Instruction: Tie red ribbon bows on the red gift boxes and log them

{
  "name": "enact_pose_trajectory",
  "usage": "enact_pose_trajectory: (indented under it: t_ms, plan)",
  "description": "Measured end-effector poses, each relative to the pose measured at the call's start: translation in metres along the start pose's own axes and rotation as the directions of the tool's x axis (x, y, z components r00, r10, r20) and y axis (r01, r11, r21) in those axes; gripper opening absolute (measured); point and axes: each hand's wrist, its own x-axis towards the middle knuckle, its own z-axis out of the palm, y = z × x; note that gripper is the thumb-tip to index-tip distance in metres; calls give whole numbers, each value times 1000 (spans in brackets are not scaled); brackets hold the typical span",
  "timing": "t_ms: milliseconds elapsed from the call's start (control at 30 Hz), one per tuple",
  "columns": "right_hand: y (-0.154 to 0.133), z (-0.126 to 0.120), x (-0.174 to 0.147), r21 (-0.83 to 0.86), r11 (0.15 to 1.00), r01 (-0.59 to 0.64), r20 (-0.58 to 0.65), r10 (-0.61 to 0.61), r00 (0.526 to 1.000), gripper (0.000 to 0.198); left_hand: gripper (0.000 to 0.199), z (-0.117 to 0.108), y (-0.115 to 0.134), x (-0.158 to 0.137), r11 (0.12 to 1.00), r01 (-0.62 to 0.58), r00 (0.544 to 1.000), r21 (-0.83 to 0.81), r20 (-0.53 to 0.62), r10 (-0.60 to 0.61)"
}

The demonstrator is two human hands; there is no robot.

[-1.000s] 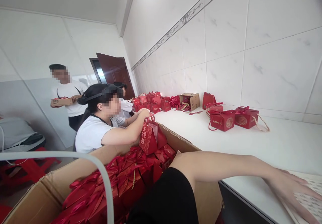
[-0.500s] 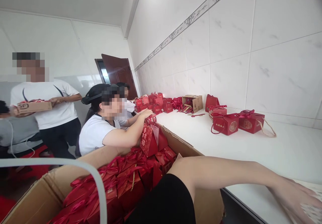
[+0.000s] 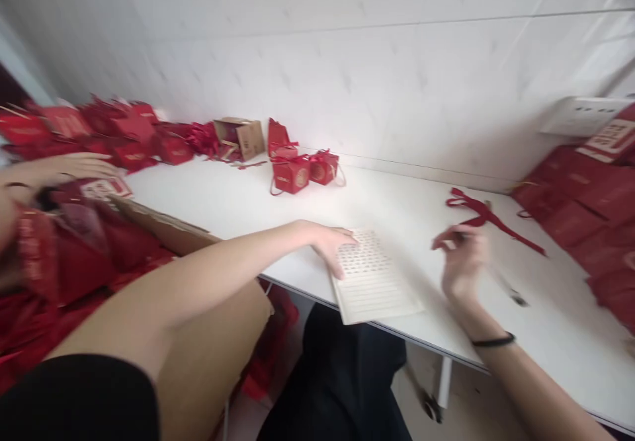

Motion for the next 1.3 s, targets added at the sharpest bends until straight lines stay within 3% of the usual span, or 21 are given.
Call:
enact_pose_trajectory:
  t_ms: [100, 200, 333, 467, 633, 1300]
  plan:
    - [4, -2, -10, -107, 989, -104, 121, 117, 986, 38, 108, 0, -2, 0, 1000, 18, 1000, -16, 16, -18]
    - [9, 8, -18, -285, 927, -243, 266, 320, 909, 37, 109, -1, -2, 1, 999, 38, 999, -9, 27, -38]
    - [13, 10, -19, -277, 898, -342, 319, 421, 849, 31, 109, -2, -2, 5, 999, 38, 998, -11, 49, -37]
    - [16, 8, -17, -331, 886, -324, 337, 432, 837, 29, 109, -2, -3, 6, 997, 73, 997, -27, 36, -72]
    - [12, 8, -17, -464, 869, -171, 328, 347, 879, 31, 108, -1, -2, 5, 998, 65, 997, -8, 50, -65]
    - [11, 9, -19, -532, 835, -137, 356, 368, 859, 28, 112, 1, -1, 6, 993, 107, 994, -53, 35, -105]
